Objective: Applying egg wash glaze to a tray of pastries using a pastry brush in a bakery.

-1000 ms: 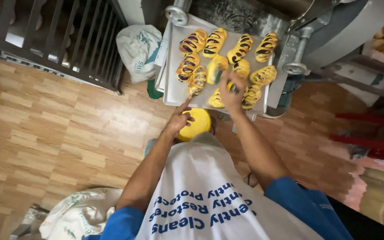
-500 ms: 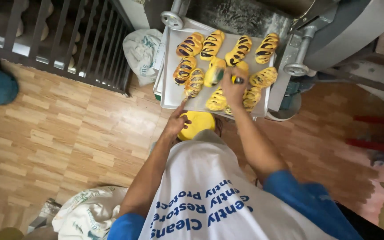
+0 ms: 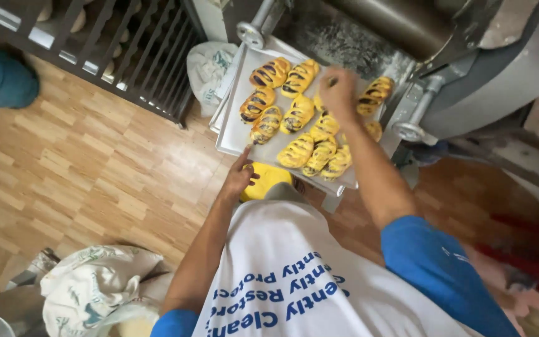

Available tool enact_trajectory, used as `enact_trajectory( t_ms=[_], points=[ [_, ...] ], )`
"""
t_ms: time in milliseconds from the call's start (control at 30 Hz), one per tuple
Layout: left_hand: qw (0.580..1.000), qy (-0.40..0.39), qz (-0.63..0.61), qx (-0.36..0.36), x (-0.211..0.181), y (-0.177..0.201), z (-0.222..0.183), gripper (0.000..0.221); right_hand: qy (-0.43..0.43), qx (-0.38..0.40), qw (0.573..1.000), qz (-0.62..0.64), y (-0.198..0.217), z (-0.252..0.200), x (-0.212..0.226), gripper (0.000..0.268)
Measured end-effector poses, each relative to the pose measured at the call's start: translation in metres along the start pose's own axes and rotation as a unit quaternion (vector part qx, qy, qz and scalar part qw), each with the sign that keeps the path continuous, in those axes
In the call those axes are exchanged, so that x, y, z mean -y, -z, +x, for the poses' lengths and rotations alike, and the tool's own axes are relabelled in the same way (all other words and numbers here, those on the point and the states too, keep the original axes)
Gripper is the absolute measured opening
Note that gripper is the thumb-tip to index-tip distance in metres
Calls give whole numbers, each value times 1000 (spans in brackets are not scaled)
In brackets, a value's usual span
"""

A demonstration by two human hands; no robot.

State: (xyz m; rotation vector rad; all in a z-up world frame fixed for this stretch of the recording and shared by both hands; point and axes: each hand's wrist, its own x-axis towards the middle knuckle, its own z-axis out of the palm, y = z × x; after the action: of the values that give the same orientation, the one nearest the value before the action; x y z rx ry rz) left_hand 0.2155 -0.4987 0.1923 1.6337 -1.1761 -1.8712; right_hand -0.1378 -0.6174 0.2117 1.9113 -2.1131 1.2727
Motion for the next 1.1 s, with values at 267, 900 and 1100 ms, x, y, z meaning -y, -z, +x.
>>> enact_trajectory(
  t_ms=[267, 900, 1100],
  points=[
    [997, 0, -39, -61, 2, -24, -10, 67, -163, 285, 925, 192, -9, 23, 50, 8],
    [949, 153, -160, -226, -60, -59, -88, 69, -337, 488, 804, 54, 57, 115, 157, 36],
    [952, 94, -158, -243, -29, -58, -75, 64, -315, 429, 832, 158, 14, 93, 89, 22]
  ],
)
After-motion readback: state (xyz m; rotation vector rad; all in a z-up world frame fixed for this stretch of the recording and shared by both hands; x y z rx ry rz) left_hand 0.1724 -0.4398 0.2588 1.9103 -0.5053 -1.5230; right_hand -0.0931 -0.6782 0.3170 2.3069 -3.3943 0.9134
